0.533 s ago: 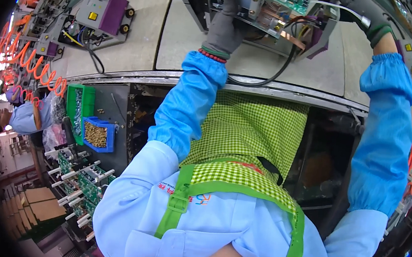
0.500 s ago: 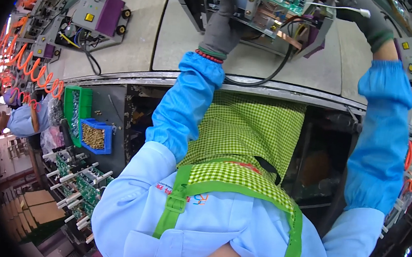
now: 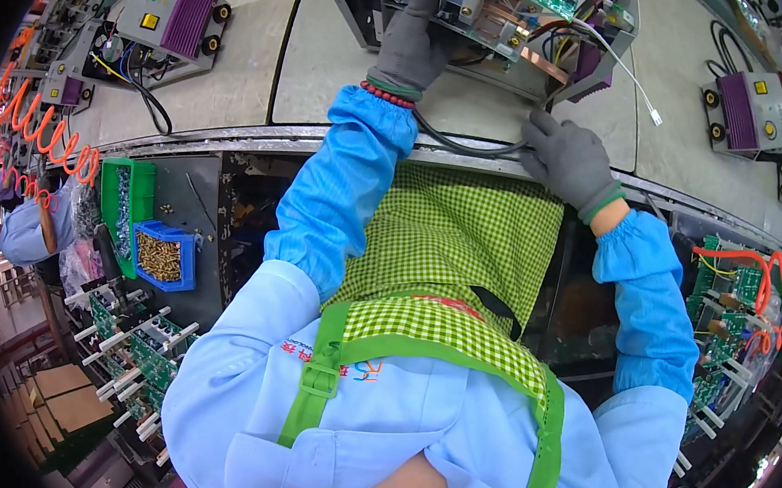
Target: Assembling electronic circuit boards into metal casings and using an electric screwdriver.
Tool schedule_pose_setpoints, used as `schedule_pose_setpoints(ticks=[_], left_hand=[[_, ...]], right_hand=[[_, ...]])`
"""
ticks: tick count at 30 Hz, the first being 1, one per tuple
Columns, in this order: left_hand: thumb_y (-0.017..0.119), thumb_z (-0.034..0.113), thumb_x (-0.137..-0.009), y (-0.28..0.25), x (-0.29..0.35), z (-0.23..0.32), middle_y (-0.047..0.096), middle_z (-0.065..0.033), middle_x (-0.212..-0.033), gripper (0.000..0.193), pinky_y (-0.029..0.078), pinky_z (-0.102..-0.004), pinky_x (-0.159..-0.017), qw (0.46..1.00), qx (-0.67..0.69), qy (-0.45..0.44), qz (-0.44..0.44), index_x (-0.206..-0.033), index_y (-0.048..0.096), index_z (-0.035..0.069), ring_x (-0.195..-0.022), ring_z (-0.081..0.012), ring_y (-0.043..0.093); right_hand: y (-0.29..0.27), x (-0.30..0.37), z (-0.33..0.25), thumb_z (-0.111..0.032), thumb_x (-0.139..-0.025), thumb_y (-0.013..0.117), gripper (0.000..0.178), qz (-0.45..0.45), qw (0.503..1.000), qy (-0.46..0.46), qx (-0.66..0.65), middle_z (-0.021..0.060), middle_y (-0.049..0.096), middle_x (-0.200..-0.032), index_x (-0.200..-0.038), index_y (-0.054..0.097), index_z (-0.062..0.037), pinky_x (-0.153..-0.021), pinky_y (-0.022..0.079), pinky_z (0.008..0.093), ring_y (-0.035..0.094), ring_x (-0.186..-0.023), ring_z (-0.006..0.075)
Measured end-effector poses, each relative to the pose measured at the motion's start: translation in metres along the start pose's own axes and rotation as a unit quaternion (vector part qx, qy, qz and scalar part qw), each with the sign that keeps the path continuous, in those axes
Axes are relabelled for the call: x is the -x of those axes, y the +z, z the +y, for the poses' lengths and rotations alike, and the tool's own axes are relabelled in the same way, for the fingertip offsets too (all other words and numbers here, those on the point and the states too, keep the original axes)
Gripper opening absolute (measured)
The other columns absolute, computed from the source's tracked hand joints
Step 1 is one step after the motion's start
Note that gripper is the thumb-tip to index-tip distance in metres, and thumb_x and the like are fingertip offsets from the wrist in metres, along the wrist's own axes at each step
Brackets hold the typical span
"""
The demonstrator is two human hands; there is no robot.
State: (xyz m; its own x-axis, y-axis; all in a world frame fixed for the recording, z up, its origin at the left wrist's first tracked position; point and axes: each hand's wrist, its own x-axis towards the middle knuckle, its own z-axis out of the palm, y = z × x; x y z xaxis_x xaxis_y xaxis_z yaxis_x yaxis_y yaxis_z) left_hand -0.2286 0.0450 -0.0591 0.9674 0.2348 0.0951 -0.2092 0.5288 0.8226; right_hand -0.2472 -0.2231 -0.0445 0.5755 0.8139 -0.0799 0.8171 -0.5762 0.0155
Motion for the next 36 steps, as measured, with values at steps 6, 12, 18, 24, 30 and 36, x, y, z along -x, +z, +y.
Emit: schedule_pose_setpoints(ticks=[6,12,18,24,30,36], left_hand=[[0.064,0.057,-0.09,-0.01,-0.007,-0.005,0.064,-0.0068,-0.107,0.063,0.058,-0.0386,-0.083,0.971,-0.219,0.093,-0.014,-0.123,0.058,0.003,-0.097,-0.0182,0.064],[0.071,0.058,-0.085,-0.002,-0.001,-0.011,0.065,-0.0054,-0.105,0.067,0.06,-0.0356,-0.072,0.999,0.032,0.013,-0.006,-0.127,0.055,0.008,-0.095,-0.0184,0.065],[0.07,0.056,-0.085,0.005,0.006,-0.001,0.064,-0.006,-0.118,0.07,0.06,-0.0403,-0.086,0.998,0.067,0.015,-0.006,-0.131,0.052,0.007,-0.106,-0.0217,0.065],[0.07,0.055,-0.086,0.006,-0.001,-0.004,0.062,-0.0043,-0.12,0.067,0.058,-0.0358,-0.083,0.997,0.075,0.022,-0.029,-0.134,0.05,0.014,-0.106,-0.0189,0.064],[0.072,0.052,-0.086,0.012,0.001,-0.008,0.064,-0.0066,-0.115,0.065,0.056,-0.036,-0.082,0.991,0.123,0.039,-0.048,-0.132,0.052,0.01,-0.105,-0.0194,0.063],[0.075,0.046,-0.086,0.013,-0.001,-0.008,0.064,-0.0048,-0.117,0.062,0.054,-0.0343,-0.09,0.979,0.195,0.0,-0.058,-0.13,0.056,0.008,-0.11,-0.0187,0.062]], right_hand=[[-0.017,0.009,-0.005,-0.029,-0.079,0.071,0.025,0.083,0.993,-0.057,0.063,0.0049,0.056,-0.094,-0.094,0.06,-0.0119,-0.065,0.049,0.0409,0.059,-0.078,0.0248],[-0.045,0.017,-0.029,-0.033,-0.077,0.072,0.027,0.111,0.993,-0.016,0.032,0.0039,0.054,-0.086,-0.088,0.059,-0.0123,-0.064,0.048,0.0402,0.058,-0.078,0.0239],[-0.052,0.002,-0.047,-0.027,-0.081,0.067,0.015,-0.069,0.991,0.069,0.096,0.0069,0.064,-0.086,-0.084,0.071,-0.0123,-0.067,0.052,0.0411,0.068,-0.078,0.0277],[-0.055,-0.007,-0.042,-0.022,-0.081,0.065,0.013,-0.204,0.966,0.136,0.084,0.0078,0.068,-0.086,-0.079,0.072,-0.0117,-0.07,0.054,0.0443,0.069,-0.078,0.0292],[-0.134,-0.043,-0.052,-0.032,-0.08,0.076,0.043,0.152,0.979,-0.118,-0.063,0.0154,0.067,-0.103,-0.115,0.066,-0.0104,-0.073,0.053,0.0447,0.068,-0.082,0.0308],[-0.214,-0.12,-0.029,-0.045,-0.075,0.083,0.094,0.156,0.983,-0.008,0.099,0.0204,0.057,-0.127,-0.146,0.037,-0.0033,-0.092,0.048,0.0369,0.059,-0.111,0.0286]])
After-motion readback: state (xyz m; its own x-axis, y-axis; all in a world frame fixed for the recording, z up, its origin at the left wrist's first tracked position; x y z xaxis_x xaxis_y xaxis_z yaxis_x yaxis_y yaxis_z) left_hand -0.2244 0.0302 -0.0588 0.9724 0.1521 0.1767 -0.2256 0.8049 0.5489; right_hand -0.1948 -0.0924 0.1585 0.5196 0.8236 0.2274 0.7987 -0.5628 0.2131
